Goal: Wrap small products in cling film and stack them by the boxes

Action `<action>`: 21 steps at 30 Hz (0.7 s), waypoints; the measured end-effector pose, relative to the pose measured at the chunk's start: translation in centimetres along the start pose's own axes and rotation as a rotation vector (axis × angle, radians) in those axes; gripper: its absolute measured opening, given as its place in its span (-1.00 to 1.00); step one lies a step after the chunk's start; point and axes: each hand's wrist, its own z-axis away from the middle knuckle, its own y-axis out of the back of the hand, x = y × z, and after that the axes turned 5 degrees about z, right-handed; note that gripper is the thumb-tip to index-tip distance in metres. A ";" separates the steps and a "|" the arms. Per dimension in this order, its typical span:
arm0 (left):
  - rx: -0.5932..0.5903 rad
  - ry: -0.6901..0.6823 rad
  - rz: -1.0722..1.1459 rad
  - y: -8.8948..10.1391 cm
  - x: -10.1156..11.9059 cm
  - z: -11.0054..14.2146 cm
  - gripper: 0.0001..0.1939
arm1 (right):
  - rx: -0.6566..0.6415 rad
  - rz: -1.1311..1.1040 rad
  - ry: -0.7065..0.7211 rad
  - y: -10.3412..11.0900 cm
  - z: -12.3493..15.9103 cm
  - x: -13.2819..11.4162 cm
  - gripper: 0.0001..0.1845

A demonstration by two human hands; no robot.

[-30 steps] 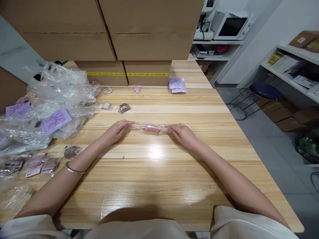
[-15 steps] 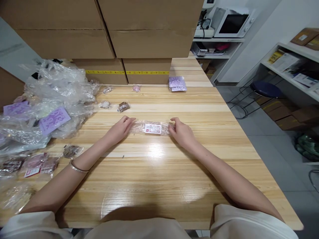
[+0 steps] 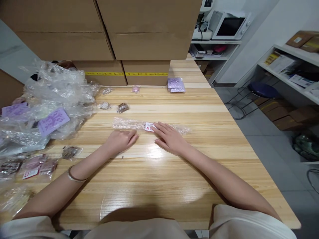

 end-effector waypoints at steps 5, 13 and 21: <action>0.085 0.161 0.085 -0.2 0.7 -0.5 -0.59 | 0.006 -0.008 -0.007 0.0 0.0 -0.2 -0.37; 0.211 -0.063 0.416 -1.4 4.5 -2.2 -0.37 | 0.016 0.045 -0.028 -0.3 0.0 -0.7 -0.41; 0.117 -0.033 0.415 -2.1 6.2 -2.8 -0.32 | 0.140 0.303 -0.032 0.3 0.6 -3.4 -0.62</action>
